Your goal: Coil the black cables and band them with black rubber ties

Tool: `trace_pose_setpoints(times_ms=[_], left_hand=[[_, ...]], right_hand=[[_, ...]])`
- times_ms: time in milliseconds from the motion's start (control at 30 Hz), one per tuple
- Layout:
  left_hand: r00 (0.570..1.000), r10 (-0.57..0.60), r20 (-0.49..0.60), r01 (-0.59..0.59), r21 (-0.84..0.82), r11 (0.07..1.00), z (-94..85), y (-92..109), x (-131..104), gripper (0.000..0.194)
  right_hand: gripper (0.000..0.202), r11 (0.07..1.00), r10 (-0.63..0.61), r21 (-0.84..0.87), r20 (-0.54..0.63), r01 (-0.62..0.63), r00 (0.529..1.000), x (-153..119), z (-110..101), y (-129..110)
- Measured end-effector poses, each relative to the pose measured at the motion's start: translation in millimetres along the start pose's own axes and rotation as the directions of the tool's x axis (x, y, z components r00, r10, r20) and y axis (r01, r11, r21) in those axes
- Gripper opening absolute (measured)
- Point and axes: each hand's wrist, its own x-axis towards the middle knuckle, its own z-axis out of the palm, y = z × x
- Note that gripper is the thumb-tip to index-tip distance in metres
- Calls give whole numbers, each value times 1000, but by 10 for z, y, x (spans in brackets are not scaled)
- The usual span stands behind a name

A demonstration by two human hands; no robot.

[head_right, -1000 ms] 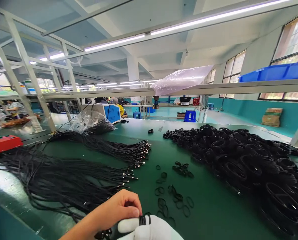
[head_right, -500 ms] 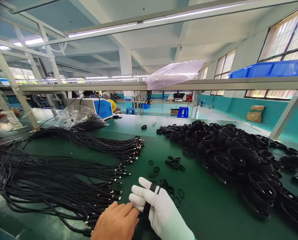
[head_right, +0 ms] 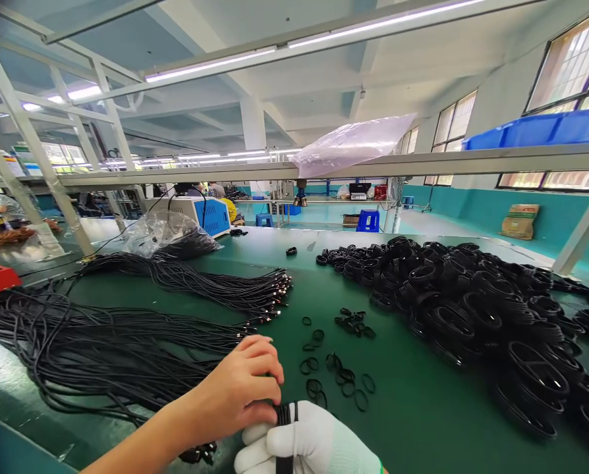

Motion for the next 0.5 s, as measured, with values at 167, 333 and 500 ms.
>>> trace_pose_setpoints(times_ms=[167,333,500], left_hand=[[951,-180,250,251,-293,922,-97,22,-5,14],[847,-319,426,529,-611,589,46,-30,-61,3],[809,-462,363,533,-785,316,233,136,-285,13]], right_hand=[[28,996,47,77,-18,-46,999,-17,11,29],[30,993,57,104,21,-59,998,-11,-71,92],[29,997,28,-67,10,-27,1000,-4,-69,117]])
